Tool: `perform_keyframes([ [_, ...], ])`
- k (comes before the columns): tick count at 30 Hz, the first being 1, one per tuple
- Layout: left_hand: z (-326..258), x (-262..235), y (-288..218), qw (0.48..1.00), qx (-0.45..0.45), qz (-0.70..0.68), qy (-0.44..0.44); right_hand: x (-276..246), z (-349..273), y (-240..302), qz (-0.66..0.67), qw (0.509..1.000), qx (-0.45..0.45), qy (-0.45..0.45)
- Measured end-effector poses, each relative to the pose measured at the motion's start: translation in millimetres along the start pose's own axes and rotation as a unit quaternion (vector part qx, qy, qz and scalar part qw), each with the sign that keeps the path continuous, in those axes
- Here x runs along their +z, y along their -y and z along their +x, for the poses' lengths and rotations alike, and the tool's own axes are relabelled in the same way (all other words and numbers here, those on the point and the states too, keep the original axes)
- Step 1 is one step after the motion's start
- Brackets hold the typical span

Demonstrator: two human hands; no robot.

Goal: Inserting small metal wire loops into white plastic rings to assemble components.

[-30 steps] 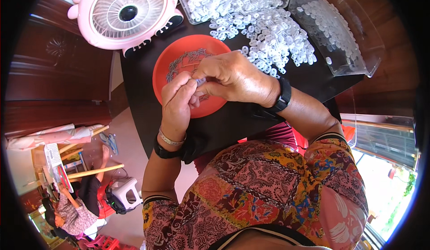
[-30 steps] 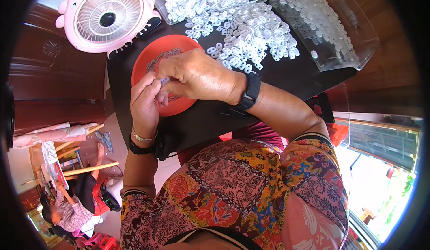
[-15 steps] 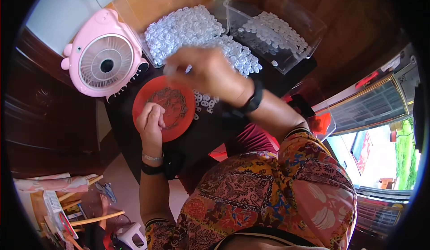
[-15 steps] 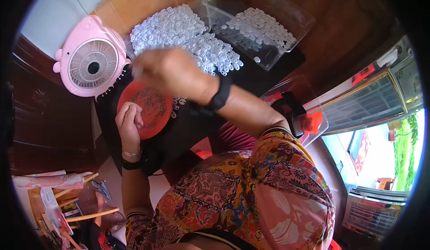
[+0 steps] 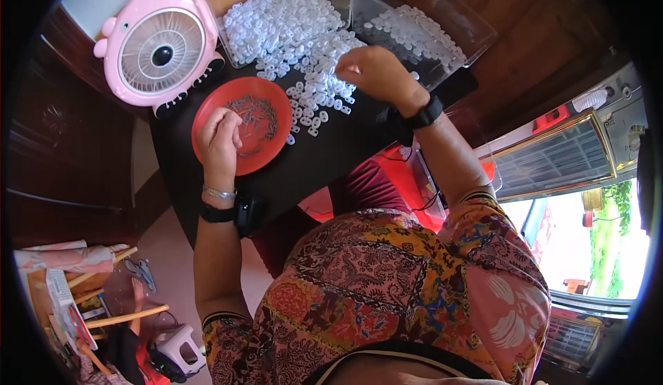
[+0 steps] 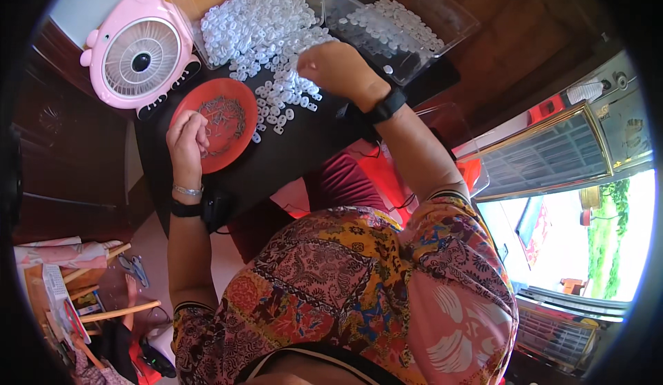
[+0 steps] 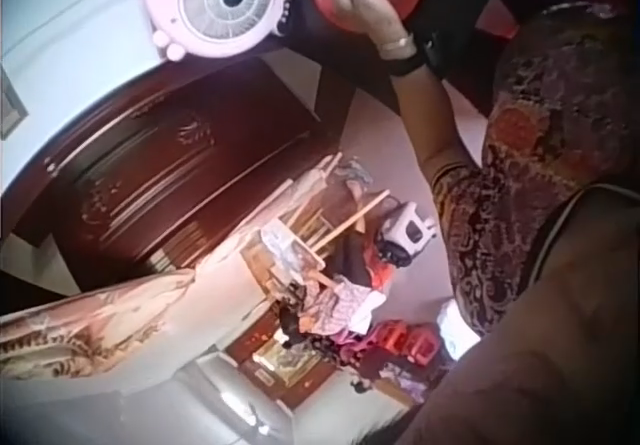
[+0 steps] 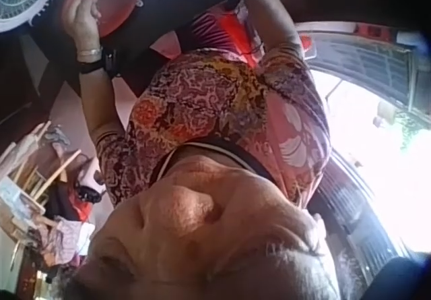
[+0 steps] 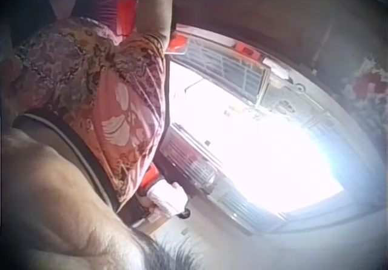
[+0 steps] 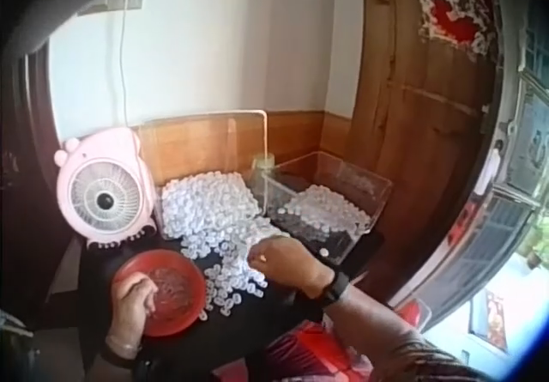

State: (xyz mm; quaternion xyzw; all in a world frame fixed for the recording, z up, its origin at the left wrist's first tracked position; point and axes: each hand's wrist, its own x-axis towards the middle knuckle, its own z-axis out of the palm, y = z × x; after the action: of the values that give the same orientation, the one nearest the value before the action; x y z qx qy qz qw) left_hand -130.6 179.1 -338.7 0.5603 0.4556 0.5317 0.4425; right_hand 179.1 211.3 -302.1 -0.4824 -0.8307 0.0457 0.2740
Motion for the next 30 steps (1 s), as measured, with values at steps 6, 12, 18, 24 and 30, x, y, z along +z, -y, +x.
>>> perform_keyframes([
  [6, -2.5, 1.1, 0.1, 1.000, -0.005, -0.012, 0.005, 13.4, -34.9, 5.5, 0.003, 0.989, 0.073, 0.131],
  [12, -4.2, 1.5, 4.2, 1.000, -0.001, 0.002, 0.026, 38.6, -38.1, -1.0, 0.002, 0.993, 0.056, 0.102],
  [18, -1.9, 0.7, -0.2, 1.000, -0.011, 0.009, 0.011, 38.1, 0.3, 25.1, 0.168, 0.979, 0.049, 0.107],
  [24, 2.2, -2.0, 8.9, 0.998, -0.005, -0.010, 0.066, 65.7, 58.6, 78.1, 0.317, 0.938, -0.036, 0.135],
  [30, 5.4, -14.3, 5.2, 0.982, -0.128, -0.127, 0.060, 85.0, 78.6, 98.7, 0.234, 0.954, -0.176, 0.066],
])
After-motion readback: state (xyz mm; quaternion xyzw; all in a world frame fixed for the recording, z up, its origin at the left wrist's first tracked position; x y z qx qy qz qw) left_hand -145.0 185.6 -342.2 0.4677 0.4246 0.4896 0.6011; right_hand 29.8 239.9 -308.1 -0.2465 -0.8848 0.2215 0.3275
